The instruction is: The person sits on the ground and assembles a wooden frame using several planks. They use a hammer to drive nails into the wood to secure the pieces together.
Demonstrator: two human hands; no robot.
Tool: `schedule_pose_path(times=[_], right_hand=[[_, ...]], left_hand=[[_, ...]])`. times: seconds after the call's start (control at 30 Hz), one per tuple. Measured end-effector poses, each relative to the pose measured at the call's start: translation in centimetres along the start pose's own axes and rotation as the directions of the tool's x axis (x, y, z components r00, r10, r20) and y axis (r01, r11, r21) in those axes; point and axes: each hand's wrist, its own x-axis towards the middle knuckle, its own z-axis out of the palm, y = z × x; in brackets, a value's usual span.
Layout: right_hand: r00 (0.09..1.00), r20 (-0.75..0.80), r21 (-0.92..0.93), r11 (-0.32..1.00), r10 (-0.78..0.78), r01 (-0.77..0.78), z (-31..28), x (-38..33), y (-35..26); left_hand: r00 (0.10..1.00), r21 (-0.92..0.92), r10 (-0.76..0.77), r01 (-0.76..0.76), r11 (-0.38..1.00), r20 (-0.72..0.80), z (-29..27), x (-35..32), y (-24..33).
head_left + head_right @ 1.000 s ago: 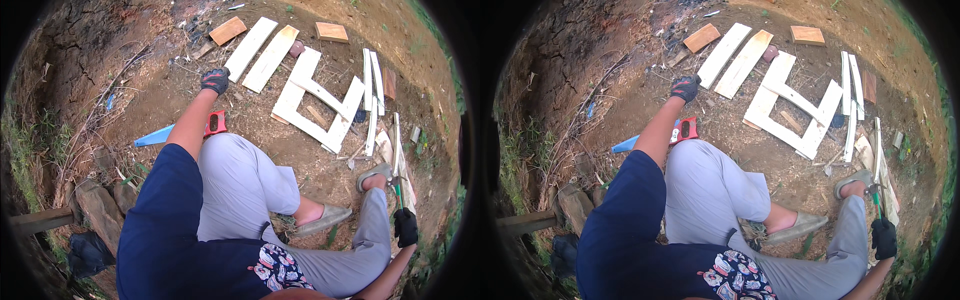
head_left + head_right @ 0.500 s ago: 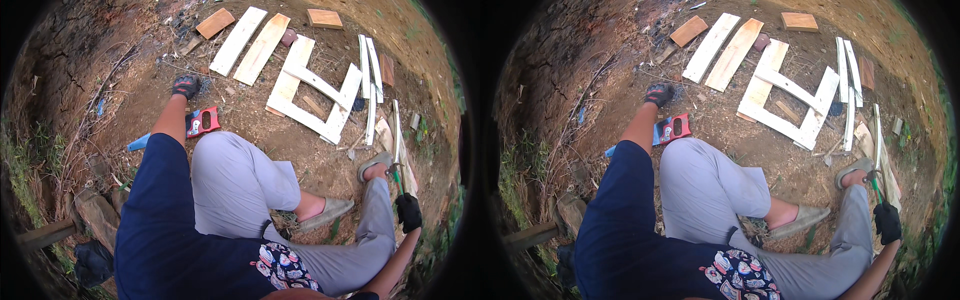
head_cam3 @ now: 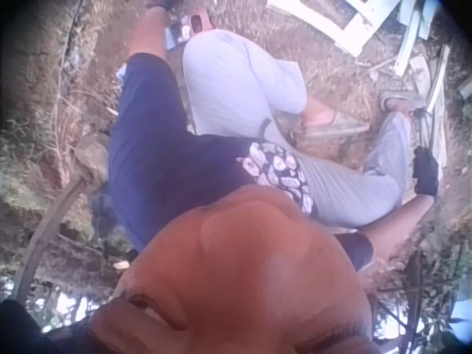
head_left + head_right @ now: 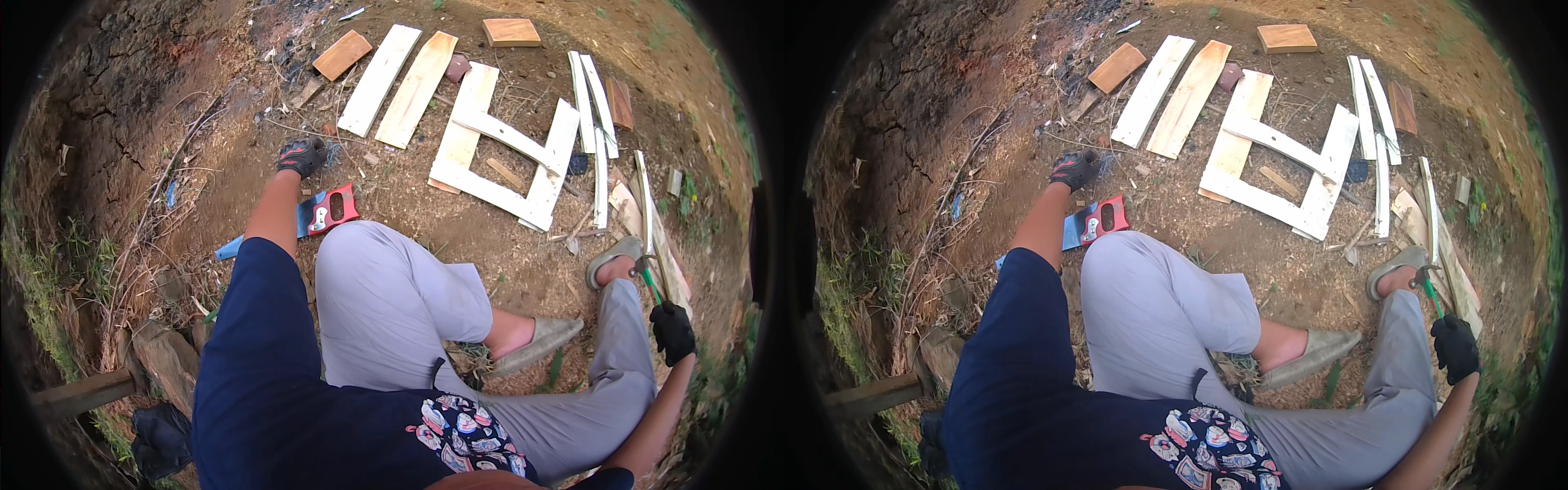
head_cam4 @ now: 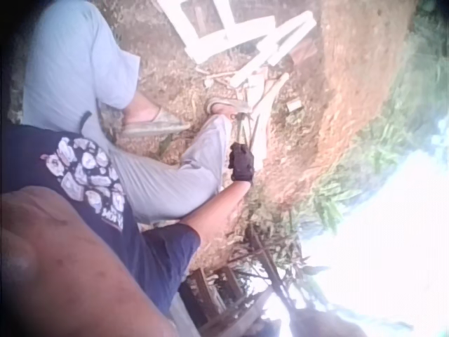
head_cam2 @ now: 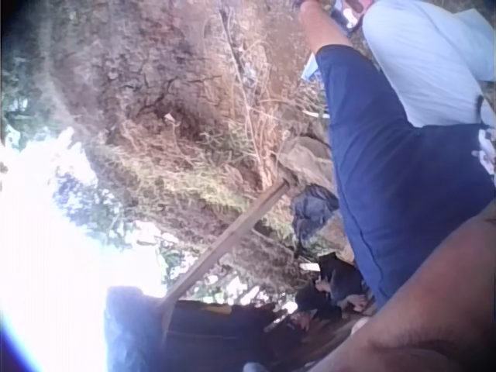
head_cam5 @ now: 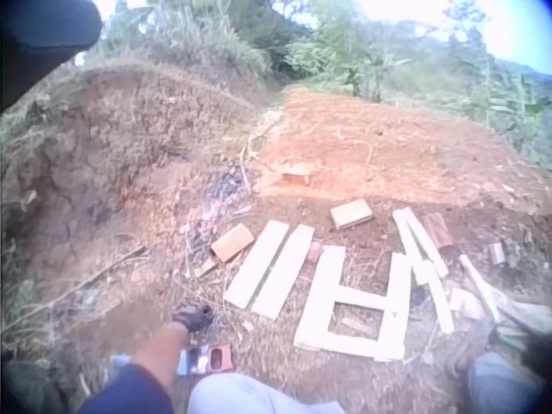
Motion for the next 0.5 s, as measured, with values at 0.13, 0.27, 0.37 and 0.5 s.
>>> schedule_pose_path(times=[0.13, 0.27, 0.37, 0.5], right_hand=[[1.0, -0.004, -0.042, 0.999, -0.028, 0.027, 0.2, 0.1, 0.0], [1.0, -0.021, -0.045, 0.999, -0.019, 0.018, 0.1, 0.1, -0.2], [0.999, -0.036, -0.032, 0.999, -0.025, 0.024, 0.2, 0.7, 0.5], [0.998, -0.003, 0.0, 0.998, -0.064, 0.064, 0.2, 0.6, 0.3]], left_hand=[[0.998, 0.058, -0.013, 0.016, 0.998, -0.058, 3.2, 1.0, -0.6], [0.996, 0.044, -0.027, 0.031, 0.999, -0.086, 4.8, 1.8, -0.3], [0.996, 0.054, -0.059, 0.063, 0.997, -0.07, 4.6, 2.5, -0.7], [0.996, 0.035, -0.086, 0.087, 0.996, -0.035, 3.6, 2.5, -0.6]])
